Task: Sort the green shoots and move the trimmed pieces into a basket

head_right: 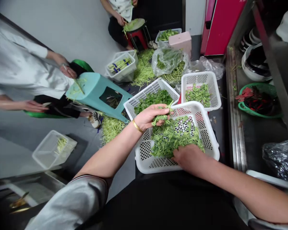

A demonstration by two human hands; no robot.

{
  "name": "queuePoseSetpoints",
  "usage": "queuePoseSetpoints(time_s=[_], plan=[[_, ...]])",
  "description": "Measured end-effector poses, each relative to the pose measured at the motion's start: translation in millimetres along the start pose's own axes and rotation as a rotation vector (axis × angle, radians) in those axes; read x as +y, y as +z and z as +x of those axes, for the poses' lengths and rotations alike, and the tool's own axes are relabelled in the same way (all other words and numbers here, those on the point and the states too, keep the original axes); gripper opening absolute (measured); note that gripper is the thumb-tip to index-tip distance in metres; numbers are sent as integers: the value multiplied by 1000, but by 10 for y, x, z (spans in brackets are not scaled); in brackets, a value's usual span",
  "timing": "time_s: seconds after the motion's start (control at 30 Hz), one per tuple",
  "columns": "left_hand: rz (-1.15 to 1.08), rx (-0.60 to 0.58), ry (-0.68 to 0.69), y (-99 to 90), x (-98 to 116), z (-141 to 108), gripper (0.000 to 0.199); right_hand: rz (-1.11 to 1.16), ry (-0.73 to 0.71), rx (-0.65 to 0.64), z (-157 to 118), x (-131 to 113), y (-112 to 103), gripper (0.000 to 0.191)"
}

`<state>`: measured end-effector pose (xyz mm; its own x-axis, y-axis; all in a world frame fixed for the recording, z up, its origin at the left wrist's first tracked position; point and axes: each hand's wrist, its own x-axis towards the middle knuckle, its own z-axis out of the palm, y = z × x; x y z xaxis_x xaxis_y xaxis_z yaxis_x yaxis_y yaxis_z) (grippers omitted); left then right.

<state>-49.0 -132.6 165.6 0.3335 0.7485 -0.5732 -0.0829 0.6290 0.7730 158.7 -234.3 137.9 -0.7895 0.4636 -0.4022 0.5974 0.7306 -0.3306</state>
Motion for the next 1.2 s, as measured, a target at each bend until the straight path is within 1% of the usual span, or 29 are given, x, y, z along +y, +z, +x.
queuePoseSetpoints(time_s=[0.07, 0.13, 0.2, 0.27, 0.3, 0.37, 0.43, 0.47, 0.5, 0.57, 0.6, 0.67, 0.73, 0.8, 0.87, 0.97, 1.0, 1.03, 1.07, 1.1, 1.17, 1.2], plan=[[41, 7, 45, 103, 196, 250, 34, -17, -38, 28, 6, 13, 74, 22], [68, 16, 102, 213, 399, 597, 28, -24, -129, 55, 18, 59, 137, 23], [119, 38, 125, 316, 587, 967, 29, -24, -194, 84, 25, 83, 171, 24], [216, 115, 103, 401, 739, 1264, 35, -17, -177, 102, 23, 71, 165, 23], [276, 167, 88, 433, 797, 1359, 41, -11, -155, 110, 20, 60, 149, 24], [382, 253, 104, 464, 870, 1412, 58, -3, -139, 109, 14, 48, 113, 24], [462, 275, 187, 441, 870, 1286, 68, 13, -157, 75, 16, 62, 99, 22], [492, 267, 238, 406, 835, 1169, 67, 28, -160, 54, 18, 75, 106, 21], [519, 259, 278, 356, 772, 1026, 62, 48, -151, 38, 19, 89, 123, 20], [601, 269, 330, 220, 569, 704, 47, 93, -92, 29, -1, 115, 172, 19], [680, 294, 358, 140, 438, 546, 41, 113, -58, 22, -25, 129, 192, 19], [918, 369, 389, -23, 161, 273, 31, 140, -8, -10, -106, 177, 194, 22], [1159, 411, 340, -160, -68, 87, 27, 161, -15, -66, -207, 264, 121, 26], [1274, 408, 275, -249, -200, -8, 35, 169, -10, -110, -284, 364, -13, 29], [1291, 409, 277, -279, -242, -32, 38, 128, 30, -161, -297, 421, -156, 28], [1285, 420, 309, -238, -226, 4, 36, 23, 66, -321, -157, 388, -293, 22], [1284, 414, 313, -214, -220, 20, 36, 15, 61, -377, -82, 364, -317, 22], [1283, 406, 322, -191, -217, 34, 37, 25, 60, -406, -8, 347, -336, 24], [1282, 400, 331, -173, -219, 43, 37, 49, 68, -395, 54, 345, -350, 29], [1281, 398, 340, -162, -224, 48, 37, 82, 76, -340, 93, 365, -364, 36], [1276, 397, 353, -163, -238, 49, 37, 160, 66, -148, 87, 477, -392, 48], [1270, 400, 354, -175, -245, 49, 36, 186, 51, -40, 45, 563, -408, 49]])
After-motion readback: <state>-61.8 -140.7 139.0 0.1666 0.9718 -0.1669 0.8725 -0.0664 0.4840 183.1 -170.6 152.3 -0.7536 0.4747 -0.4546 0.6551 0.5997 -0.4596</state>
